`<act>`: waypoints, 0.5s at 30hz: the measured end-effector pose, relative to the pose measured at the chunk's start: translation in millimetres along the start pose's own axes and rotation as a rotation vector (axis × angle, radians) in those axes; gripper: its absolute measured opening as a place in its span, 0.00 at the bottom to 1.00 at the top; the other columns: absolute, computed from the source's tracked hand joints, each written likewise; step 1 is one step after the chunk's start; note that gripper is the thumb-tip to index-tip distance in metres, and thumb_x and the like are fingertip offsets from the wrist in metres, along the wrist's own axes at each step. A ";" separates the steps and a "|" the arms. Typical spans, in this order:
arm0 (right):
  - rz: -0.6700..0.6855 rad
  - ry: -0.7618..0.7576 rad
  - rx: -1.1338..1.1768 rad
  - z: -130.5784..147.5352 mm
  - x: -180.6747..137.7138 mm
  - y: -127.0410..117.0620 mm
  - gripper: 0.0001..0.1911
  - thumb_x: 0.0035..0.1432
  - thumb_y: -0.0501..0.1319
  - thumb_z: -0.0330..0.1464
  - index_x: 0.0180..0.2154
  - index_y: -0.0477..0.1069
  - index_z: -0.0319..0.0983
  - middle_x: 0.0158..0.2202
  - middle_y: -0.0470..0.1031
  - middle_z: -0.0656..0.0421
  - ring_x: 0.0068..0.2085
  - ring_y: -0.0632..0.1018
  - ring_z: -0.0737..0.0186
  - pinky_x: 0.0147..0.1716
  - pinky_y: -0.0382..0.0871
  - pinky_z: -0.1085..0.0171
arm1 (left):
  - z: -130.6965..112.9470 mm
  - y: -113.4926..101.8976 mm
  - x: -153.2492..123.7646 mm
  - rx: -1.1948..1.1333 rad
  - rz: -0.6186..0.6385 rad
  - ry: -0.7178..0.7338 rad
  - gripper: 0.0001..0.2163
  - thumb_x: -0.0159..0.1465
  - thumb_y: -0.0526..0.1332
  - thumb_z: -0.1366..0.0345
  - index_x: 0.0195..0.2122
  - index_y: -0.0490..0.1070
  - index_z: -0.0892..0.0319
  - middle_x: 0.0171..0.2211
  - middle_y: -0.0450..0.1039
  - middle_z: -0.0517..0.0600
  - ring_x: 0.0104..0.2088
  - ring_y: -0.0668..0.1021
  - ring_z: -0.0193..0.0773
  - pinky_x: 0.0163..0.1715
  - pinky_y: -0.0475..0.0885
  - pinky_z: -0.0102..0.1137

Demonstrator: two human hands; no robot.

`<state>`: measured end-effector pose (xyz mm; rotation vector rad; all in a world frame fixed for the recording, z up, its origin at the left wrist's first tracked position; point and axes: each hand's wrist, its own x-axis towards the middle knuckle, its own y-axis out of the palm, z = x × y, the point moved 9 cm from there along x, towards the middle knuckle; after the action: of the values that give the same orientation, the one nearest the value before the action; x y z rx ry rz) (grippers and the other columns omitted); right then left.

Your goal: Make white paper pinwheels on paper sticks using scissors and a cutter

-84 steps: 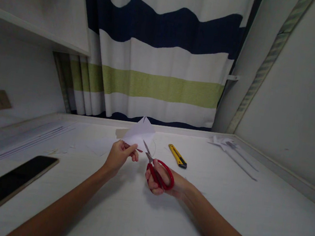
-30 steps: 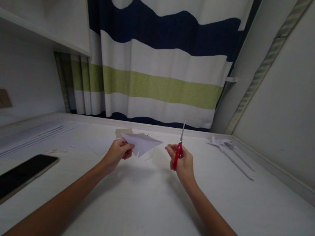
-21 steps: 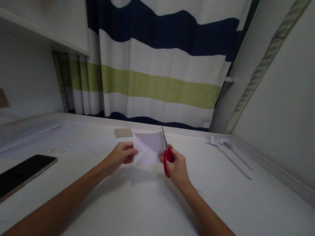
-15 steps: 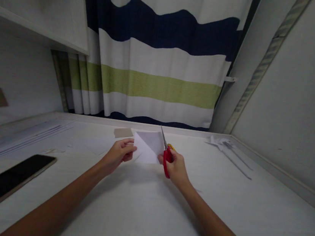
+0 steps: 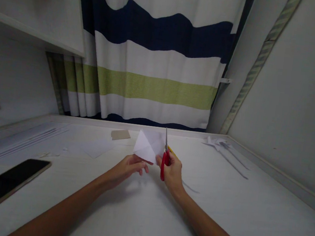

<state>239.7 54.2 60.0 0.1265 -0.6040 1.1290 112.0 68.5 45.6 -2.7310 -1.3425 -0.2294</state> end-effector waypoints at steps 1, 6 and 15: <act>0.019 0.001 -0.017 -0.4 -0.8 3.2 0.10 0.45 0.56 0.36 0.21 0.61 0.36 0.17 0.60 0.64 0.20 0.61 0.71 0.20 0.56 0.71 | 0.1 1.4 -0.4 0.054 -0.014 -0.001 0.09 0.55 0.55 0.65 0.29 0.70 0.65 0.28 0.71 0.52 0.27 0.70 0.32 0.26 0.63 0.26; 0.197 0.055 -0.042 -7.9 -1.2 24.0 0.14 0.46 0.55 0.41 0.22 0.62 0.36 0.18 0.64 0.63 0.21 0.64 0.70 0.20 0.58 0.71 | 3.2 -13.9 1.3 0.184 -0.145 -0.015 0.15 0.57 0.52 0.60 0.23 0.70 0.67 0.19 0.70 0.51 0.18 0.67 0.29 0.20 0.62 0.25; 0.460 0.135 -0.422 -30.0 -0.7 20.2 0.12 0.47 0.54 0.37 0.18 0.61 0.36 0.16 0.64 0.60 0.19 0.65 0.68 0.19 0.53 0.69 | -8.2 -79.0 -5.3 0.375 -0.506 -0.037 0.12 0.53 0.55 0.62 0.18 0.66 0.65 0.09 0.64 0.45 0.10 0.64 0.27 0.11 0.57 0.22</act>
<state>233.5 74.2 30.6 -0.4696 -0.7588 1.4108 45.4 111.3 53.9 -2.0723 -1.8492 0.0418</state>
